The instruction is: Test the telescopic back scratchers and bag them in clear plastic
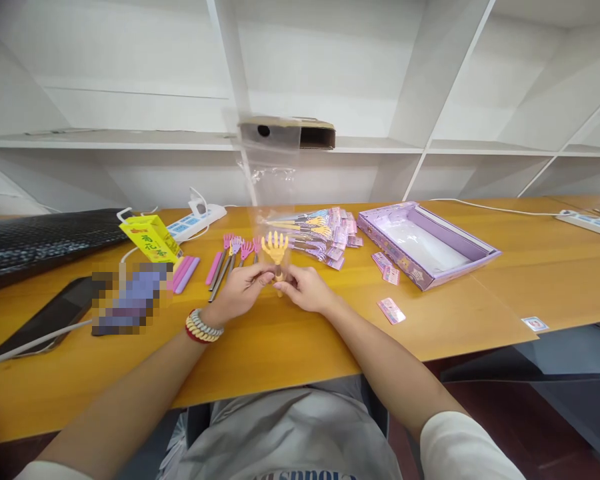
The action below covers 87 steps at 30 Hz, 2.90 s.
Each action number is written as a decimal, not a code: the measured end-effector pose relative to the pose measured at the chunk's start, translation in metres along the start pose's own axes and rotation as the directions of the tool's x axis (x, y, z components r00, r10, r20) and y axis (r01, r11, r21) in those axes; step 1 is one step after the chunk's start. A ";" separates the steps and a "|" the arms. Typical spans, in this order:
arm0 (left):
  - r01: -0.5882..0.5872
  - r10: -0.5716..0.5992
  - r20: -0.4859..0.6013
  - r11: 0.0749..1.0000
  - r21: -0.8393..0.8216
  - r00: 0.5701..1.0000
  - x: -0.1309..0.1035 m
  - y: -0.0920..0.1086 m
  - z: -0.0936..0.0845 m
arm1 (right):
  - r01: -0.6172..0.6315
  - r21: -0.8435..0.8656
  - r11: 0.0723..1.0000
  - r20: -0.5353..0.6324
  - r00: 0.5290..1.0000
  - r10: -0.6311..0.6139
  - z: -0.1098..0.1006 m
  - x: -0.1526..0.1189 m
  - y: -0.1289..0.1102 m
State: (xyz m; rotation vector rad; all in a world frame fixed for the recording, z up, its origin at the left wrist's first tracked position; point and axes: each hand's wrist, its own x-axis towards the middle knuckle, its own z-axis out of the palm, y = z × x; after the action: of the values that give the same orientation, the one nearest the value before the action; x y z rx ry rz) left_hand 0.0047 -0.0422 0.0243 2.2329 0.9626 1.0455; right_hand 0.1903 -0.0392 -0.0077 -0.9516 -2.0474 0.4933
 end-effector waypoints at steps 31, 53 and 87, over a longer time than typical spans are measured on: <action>0.131 -0.131 0.005 0.986 -0.099 0.991 0.003 0.004 -0.006 | 0.044 -0.150 0.988 0.354 0.935 0.012 0.005 0.001 0.008; 0.042 -0.085 0.278 0.987 0.157 0.957 0.000 -0.019 0.012 | 0.002 0.124 0.992 0.012 1.000 -0.003 -0.004 0.003 -0.009; 0.084 -0.086 0.025 0.995 0.057 0.996 0.003 0.000 0.005 | -0.127 0.083 0.988 0.201 0.974 0.109 0.000 0.005 0.001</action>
State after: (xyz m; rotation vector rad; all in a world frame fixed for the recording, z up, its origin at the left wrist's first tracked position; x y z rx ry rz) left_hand 0.0102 -0.0408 0.0225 2.2248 1.0777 0.9592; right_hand 0.1891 -0.0344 -0.0057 -1.0053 -2.1276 0.7683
